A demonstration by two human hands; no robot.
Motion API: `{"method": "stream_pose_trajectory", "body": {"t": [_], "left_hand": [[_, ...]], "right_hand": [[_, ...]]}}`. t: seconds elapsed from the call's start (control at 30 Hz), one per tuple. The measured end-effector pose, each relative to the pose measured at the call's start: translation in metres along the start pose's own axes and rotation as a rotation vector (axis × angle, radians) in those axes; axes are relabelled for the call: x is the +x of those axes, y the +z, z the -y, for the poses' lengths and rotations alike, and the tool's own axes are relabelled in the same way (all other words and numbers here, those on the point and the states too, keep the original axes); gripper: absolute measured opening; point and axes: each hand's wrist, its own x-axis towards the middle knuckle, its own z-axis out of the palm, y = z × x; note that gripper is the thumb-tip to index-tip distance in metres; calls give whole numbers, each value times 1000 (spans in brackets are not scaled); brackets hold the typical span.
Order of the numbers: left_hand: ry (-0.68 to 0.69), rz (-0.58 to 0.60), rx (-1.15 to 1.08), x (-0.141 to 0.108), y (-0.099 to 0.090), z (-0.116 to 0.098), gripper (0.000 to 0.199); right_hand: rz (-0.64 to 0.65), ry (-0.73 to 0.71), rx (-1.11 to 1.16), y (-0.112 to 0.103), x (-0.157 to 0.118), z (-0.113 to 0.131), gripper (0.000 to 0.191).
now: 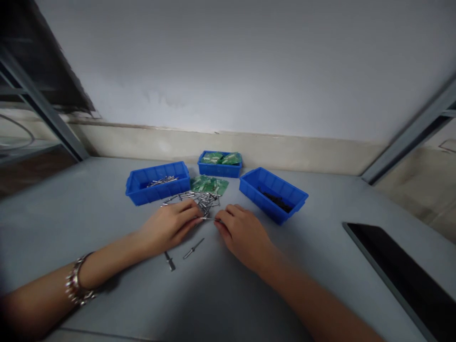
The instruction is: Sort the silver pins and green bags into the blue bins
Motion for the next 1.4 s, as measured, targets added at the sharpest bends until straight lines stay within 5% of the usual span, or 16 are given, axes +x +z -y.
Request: {"method": "stream_pose_trajectory", "body": {"t": [0.9, 1.4], "left_hand": [[17, -126, -102, -1, -3, 0, 25], [14, -140, -107, -1, -5, -2, 24]], "right_hand": [[-13, 89, 219, -3, -1, 1, 23], [-83, -9, 65, -5, -1, 3, 19]]}}
